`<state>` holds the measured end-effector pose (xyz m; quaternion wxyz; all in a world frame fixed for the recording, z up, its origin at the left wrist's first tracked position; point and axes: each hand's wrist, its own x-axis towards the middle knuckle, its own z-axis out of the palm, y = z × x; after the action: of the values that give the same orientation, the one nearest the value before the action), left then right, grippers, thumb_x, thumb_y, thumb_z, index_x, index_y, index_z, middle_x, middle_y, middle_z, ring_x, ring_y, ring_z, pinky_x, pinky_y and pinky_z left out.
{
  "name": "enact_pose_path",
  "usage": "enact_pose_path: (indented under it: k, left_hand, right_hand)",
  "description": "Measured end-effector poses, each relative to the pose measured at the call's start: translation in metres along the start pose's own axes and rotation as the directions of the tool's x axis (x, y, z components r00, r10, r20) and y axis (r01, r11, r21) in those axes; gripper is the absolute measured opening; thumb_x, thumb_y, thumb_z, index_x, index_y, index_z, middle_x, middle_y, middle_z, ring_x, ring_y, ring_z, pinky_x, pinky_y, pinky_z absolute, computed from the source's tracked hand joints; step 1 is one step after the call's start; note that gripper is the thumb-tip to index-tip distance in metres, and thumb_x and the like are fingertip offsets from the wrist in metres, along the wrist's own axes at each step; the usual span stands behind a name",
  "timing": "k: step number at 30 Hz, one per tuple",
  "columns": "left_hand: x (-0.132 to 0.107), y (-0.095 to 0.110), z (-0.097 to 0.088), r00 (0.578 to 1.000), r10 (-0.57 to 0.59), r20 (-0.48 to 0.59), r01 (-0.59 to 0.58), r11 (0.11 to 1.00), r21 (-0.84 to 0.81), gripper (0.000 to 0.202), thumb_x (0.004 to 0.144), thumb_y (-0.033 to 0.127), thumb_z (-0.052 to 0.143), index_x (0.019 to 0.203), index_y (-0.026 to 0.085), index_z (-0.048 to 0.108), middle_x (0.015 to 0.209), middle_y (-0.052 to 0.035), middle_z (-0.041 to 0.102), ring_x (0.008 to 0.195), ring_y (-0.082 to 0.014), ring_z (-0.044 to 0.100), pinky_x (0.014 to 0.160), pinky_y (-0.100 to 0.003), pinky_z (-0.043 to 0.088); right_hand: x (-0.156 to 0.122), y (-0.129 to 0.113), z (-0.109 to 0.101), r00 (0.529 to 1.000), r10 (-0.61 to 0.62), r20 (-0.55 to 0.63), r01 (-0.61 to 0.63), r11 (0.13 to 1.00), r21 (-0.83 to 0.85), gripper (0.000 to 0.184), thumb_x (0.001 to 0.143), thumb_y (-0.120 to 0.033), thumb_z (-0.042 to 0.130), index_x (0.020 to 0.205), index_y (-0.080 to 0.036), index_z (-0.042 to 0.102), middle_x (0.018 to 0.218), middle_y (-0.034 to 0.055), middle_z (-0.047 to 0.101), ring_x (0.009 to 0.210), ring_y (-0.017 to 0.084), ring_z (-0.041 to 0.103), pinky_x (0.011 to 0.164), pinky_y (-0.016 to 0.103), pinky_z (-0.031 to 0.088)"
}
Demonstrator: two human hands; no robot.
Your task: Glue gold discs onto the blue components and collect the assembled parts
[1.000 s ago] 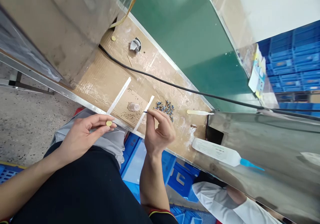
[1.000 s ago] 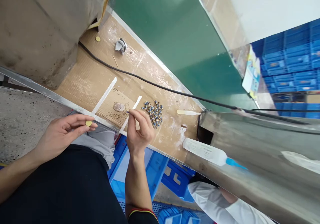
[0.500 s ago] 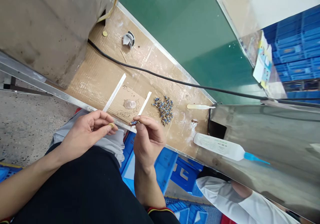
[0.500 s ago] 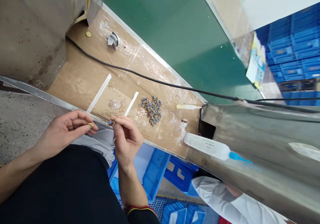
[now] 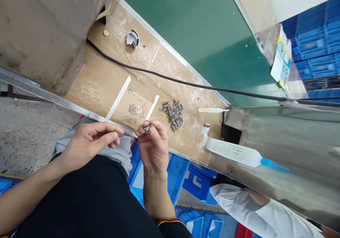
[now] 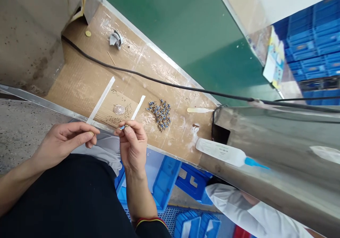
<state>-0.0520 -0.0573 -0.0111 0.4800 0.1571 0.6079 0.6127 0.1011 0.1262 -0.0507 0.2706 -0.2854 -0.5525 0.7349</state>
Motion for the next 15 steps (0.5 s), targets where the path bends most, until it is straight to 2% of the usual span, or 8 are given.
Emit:
enact_pose_path:
  k: [3,7,11,15]
  left_hand:
    - [0.0,-0.002,0.003,0.999,-0.035,-0.017,0.035,0.999,0.007,0.021,0.11,0.041,0.082,0.124,0.027,0.091,0.092,0.0,0.087,0.08,-0.0151,0.08,0.08,-0.024,0.068]
    - [-0.001,-0.002,0.007,0.995,-0.092,0.039,0.094,0.995,-0.042,0.024,0.106,0.04,0.087,0.128,0.029,0.091,0.106,-0.0012,0.092,0.096,-0.0199,0.088,0.093,-0.028,0.073]
    - [-0.003,0.003,0.01,0.997,-0.061,0.052,0.06,0.998,0.02,0.028,0.111,0.042,0.082,0.135,0.032,0.09,0.116,-0.0006,0.093,0.108,-0.0218,0.09,0.101,-0.029,0.073]
    - [-0.006,0.007,0.012,0.999,-0.001,0.035,-0.002,0.994,0.11,0.033,0.114,0.045,0.077,0.142,0.032,0.087,0.123,-0.0016,0.093,0.111,-0.0235,0.091,0.107,-0.033,0.073]
  right_hand:
    - [-0.004,-0.001,0.005,0.996,-0.086,-0.007,0.085,0.992,-0.089,0.011,0.111,-0.031,0.078,0.121,-0.033,0.08,0.111,0.0013,0.083,0.084,0.015,0.078,0.079,0.031,0.071]
    - [-0.011,-0.013,0.015,0.966,-0.256,0.022,0.253,0.933,-0.257,0.008,0.111,-0.027,0.078,0.116,-0.031,0.082,0.108,0.0028,0.084,0.096,0.021,0.083,0.08,0.035,0.072]
    - [-0.015,-0.028,0.022,0.904,-0.403,0.14,0.422,0.793,-0.44,0.021,0.108,-0.015,0.081,0.12,-0.032,0.087,0.11,0.0037,0.087,0.102,0.023,0.087,0.089,0.04,0.075]
    - [-0.017,-0.032,0.027,0.828,-0.501,0.252,0.552,0.648,-0.525,0.038,0.106,-0.005,0.08,0.13,-0.034,0.086,0.113,0.0028,0.089,0.101,0.023,0.089,0.086,0.039,0.077]
